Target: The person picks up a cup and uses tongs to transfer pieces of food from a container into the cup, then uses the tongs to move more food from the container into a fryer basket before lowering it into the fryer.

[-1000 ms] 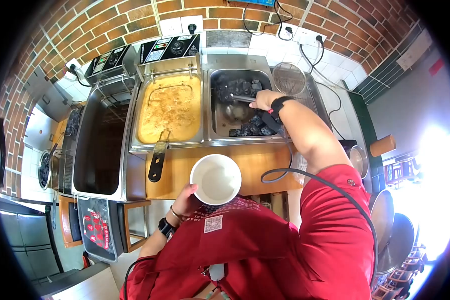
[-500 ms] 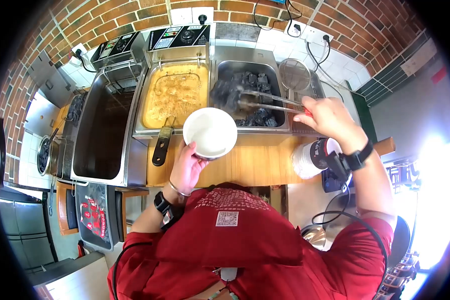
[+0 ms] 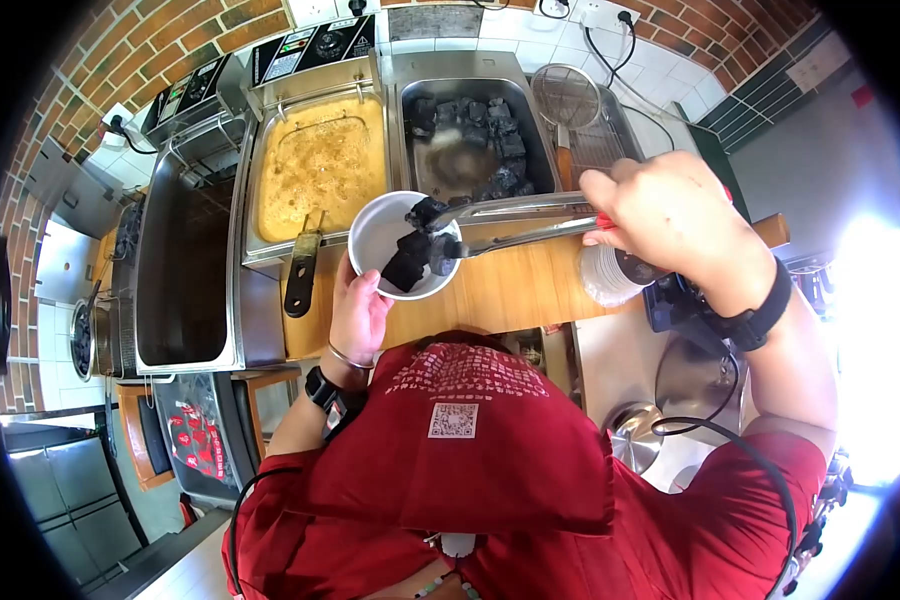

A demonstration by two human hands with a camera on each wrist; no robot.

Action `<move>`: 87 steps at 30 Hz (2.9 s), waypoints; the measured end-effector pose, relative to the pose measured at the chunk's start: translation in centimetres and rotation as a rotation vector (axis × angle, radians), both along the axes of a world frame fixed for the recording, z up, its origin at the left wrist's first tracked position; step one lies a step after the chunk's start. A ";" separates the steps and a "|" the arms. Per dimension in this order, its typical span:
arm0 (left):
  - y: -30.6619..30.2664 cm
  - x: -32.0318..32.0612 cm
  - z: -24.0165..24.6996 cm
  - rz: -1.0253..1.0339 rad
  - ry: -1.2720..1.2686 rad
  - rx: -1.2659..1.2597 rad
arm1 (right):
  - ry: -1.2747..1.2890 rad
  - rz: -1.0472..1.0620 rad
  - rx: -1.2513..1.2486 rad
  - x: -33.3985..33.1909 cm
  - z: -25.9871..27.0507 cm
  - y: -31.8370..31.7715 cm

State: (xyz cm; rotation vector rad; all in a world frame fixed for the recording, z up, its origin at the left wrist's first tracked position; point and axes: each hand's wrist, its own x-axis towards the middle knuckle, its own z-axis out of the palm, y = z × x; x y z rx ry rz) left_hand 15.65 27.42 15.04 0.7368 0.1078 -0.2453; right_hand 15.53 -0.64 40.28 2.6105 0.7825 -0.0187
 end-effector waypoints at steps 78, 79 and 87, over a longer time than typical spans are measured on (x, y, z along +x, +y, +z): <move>-0.3 -0.9 -1.6 -0.116 0.055 -0.160 | 0.080 -0.374 -0.168 19.4 -9.5 -5.3; -0.2 -1.0 -1.1 -0.111 0.072 -0.188 | 0.085 -0.395 -0.172 20.5 -10.0 -5.0; 0.1 -1.5 -1.2 -0.064 0.253 -0.117 | 0.170 -0.375 -0.278 25.2 -12.5 -4.3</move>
